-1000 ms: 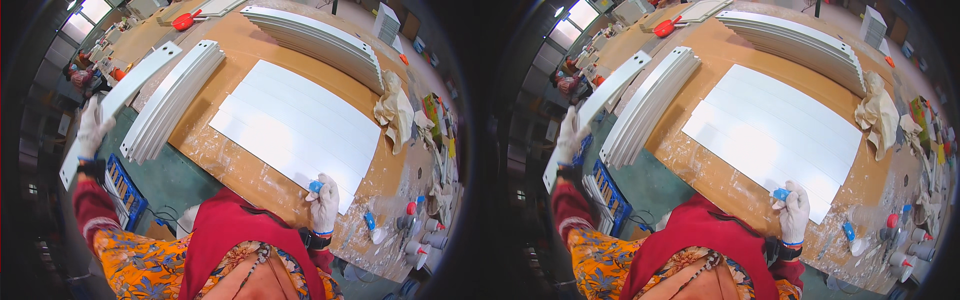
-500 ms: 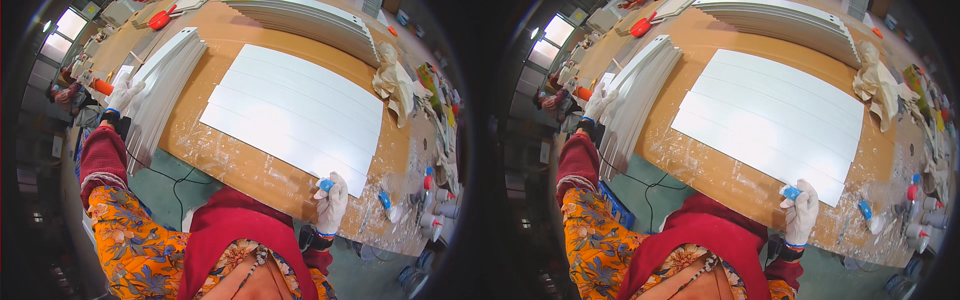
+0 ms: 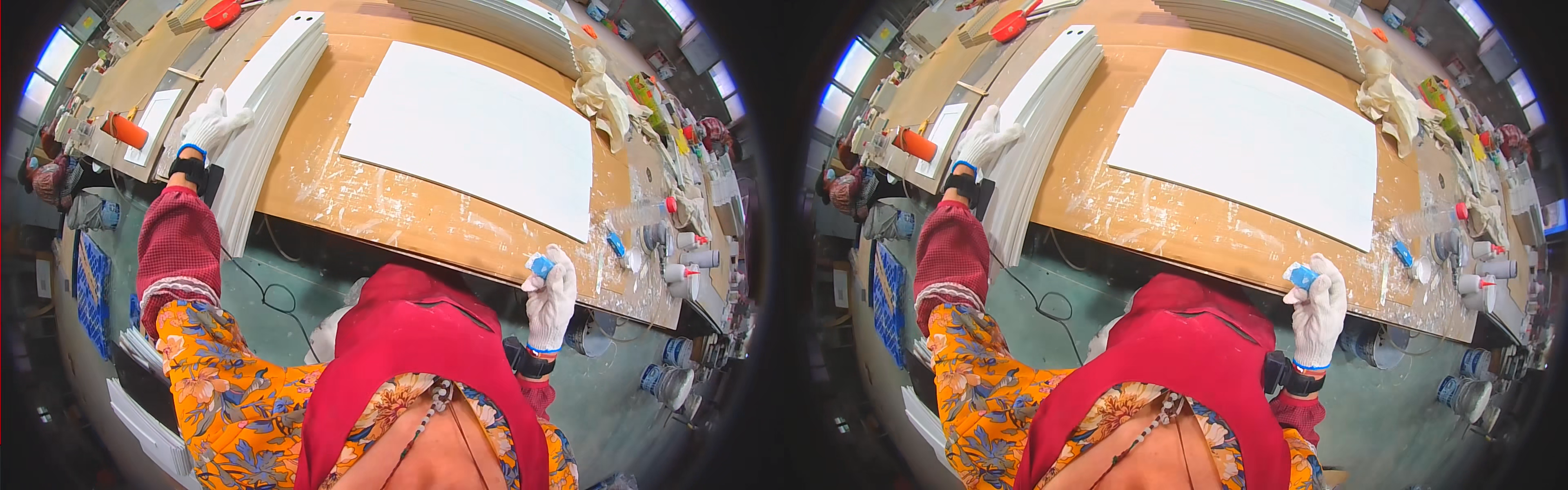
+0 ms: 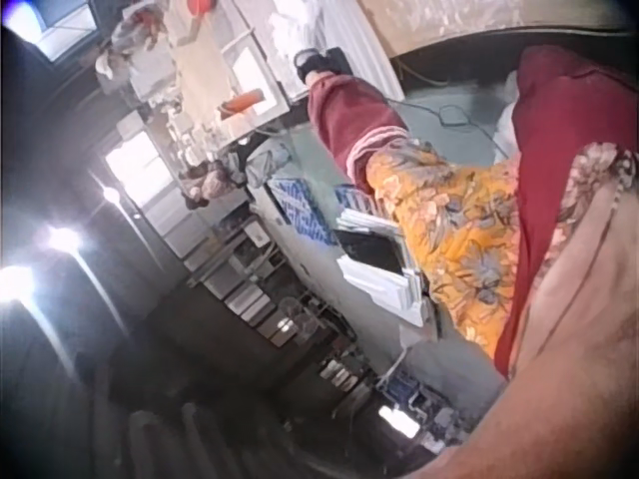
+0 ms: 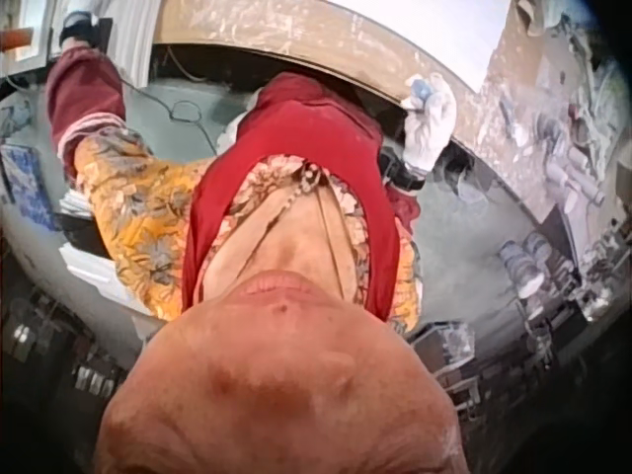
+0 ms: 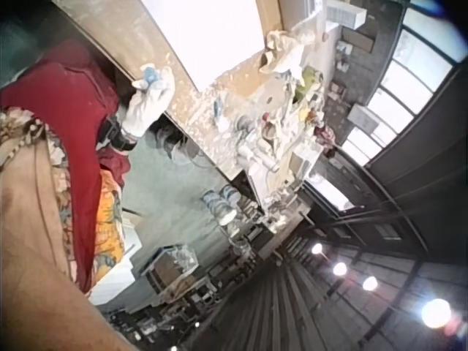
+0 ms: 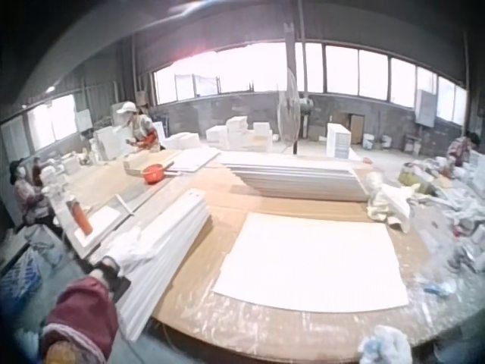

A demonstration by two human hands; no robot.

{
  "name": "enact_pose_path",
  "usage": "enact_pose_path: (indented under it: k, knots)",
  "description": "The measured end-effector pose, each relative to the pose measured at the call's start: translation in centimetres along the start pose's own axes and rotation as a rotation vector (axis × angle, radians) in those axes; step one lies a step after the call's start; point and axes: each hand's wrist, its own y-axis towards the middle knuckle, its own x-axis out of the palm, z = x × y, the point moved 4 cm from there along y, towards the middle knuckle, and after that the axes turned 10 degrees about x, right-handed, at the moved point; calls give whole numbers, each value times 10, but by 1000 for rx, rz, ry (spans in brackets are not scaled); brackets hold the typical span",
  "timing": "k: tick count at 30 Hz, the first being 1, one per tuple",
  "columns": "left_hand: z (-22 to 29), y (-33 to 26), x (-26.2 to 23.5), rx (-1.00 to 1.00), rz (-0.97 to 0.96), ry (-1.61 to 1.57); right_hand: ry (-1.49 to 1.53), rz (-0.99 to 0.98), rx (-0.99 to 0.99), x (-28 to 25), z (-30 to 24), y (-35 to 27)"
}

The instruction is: Applying filler/sealant to pre-drilled holes in furniture panels and wiping the surfaces clean with a cloth.

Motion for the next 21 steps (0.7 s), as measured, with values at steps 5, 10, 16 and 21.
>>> enact_pose_path:
  k: [5, 10, 16, 21]
  knots:
    - [5, -3, -4, -12, -127, -94, -14, -11, -10, 2, 7, -12]
    - [8, -4, 0, -103, -135, -82, -30, -27, 1, -11, 6, -8]
    - [16, 8, 6, 1, -134, -23, 5, 1, 19, -43, 6, 9]
    - [40, 16, 7, 250, 75, 20, -367, 195, -251, -105, 6, 21]
